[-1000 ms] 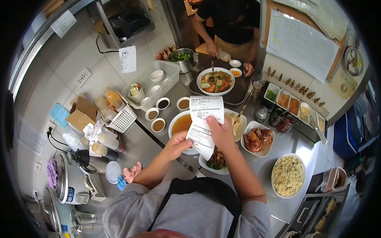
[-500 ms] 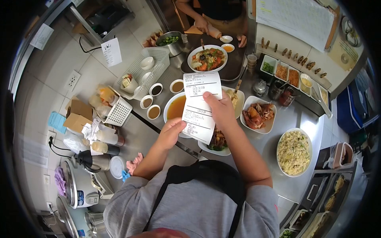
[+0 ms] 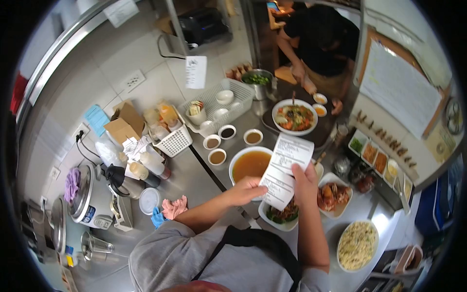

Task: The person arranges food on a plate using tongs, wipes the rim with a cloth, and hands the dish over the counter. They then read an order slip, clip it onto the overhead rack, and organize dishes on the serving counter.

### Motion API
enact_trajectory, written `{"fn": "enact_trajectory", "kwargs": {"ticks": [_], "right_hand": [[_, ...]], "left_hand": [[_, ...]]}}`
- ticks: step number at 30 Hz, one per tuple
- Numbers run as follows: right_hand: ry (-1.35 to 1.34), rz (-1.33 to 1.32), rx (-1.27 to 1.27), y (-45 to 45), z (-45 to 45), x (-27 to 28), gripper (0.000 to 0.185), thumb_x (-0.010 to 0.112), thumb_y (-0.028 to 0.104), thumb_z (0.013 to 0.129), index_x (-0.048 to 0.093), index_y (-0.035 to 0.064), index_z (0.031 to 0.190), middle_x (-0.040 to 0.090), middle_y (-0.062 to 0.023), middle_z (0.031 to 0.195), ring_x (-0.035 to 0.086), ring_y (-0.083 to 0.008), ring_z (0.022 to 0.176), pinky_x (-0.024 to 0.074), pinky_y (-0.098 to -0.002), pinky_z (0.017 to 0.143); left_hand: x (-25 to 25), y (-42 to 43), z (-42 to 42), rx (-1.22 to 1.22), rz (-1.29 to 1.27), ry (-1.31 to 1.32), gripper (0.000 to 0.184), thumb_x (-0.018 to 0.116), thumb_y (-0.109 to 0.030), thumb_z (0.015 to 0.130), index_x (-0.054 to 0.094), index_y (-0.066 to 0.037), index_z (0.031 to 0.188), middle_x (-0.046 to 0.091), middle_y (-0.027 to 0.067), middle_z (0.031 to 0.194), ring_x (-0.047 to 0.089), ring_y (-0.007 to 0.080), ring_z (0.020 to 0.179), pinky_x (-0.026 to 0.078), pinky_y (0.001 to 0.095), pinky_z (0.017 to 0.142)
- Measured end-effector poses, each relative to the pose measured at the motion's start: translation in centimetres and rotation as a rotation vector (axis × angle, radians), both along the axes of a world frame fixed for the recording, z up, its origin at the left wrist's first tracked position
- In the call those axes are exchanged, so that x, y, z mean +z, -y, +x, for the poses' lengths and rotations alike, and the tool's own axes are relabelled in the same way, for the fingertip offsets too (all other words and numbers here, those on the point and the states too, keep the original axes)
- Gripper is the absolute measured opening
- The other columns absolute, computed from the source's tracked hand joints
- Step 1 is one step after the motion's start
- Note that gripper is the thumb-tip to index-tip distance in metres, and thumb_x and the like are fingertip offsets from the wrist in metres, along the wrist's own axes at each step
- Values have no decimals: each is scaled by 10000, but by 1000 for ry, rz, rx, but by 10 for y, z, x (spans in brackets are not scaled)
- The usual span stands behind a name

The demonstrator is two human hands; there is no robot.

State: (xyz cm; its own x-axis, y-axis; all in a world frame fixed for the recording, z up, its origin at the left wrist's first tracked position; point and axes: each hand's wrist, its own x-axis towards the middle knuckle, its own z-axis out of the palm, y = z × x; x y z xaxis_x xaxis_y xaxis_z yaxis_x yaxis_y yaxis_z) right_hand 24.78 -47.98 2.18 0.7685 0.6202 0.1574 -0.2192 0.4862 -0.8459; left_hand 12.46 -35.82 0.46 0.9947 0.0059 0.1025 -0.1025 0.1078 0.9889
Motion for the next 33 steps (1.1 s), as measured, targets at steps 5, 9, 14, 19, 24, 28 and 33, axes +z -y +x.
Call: {"fn": "enact_trajectory", "kwargs": {"ticks": [5,9,14,19,24,28,33], "right_hand": [[57,-18,-28,0,0,-4,251,445,63,825,443,5,1070,534,-73,1012,519,-125,883,408,-250,778],[58,20,-8,3,-1,-4,246,459,80,827,448,6,1062,536,-71,1011,520,-128,884,408,-251,780],[111,34,3,7,-2,-4,246,474,83,822,456,11,1057,536,-68,1008,518,-123,882,405,-249,782],[105,30,-7,10,0,-10,245,481,65,813,464,11,1051,541,-68,1000,520,-120,877,406,-248,778],[107,40,-26,13,0,-9,243,480,51,808,467,10,1047,545,-70,996,523,-120,877,408,-249,778],[98,50,-31,14,0,-7,241,481,54,809,468,9,1045,545,-70,996,525,-121,872,408,-250,780],[92,59,-26,12,0,-15,232,486,77,815,474,15,1038,546,-66,994,527,-122,865,408,-250,779]], "left_hand": [[-8,-5,2,21,84,-9,226,425,-127,854,532,26,981,572,25,910,505,73,827,408,235,734],[-1,-3,1,17,94,10,231,428,-130,850,531,28,984,573,30,911,506,76,830,407,236,735],[-7,0,3,63,112,21,228,429,-135,837,539,31,948,578,39,836,508,80,767,416,247,689],[-15,-2,6,73,125,0,216,433,-133,835,546,27,924,578,33,813,506,78,741,416,247,663],[-8,-1,5,96,136,19,204,445,-133,832,553,26,900,580,31,803,504,73,730,415,244,652],[-21,-8,9,58,170,-1,215,449,-133,838,540,22,956,576,25,855,504,70,775,412,235,690],[-13,-6,8,32,231,-2,228,457,-142,841,538,18,982,577,20,882,501,63,796,409,227,704]]}}
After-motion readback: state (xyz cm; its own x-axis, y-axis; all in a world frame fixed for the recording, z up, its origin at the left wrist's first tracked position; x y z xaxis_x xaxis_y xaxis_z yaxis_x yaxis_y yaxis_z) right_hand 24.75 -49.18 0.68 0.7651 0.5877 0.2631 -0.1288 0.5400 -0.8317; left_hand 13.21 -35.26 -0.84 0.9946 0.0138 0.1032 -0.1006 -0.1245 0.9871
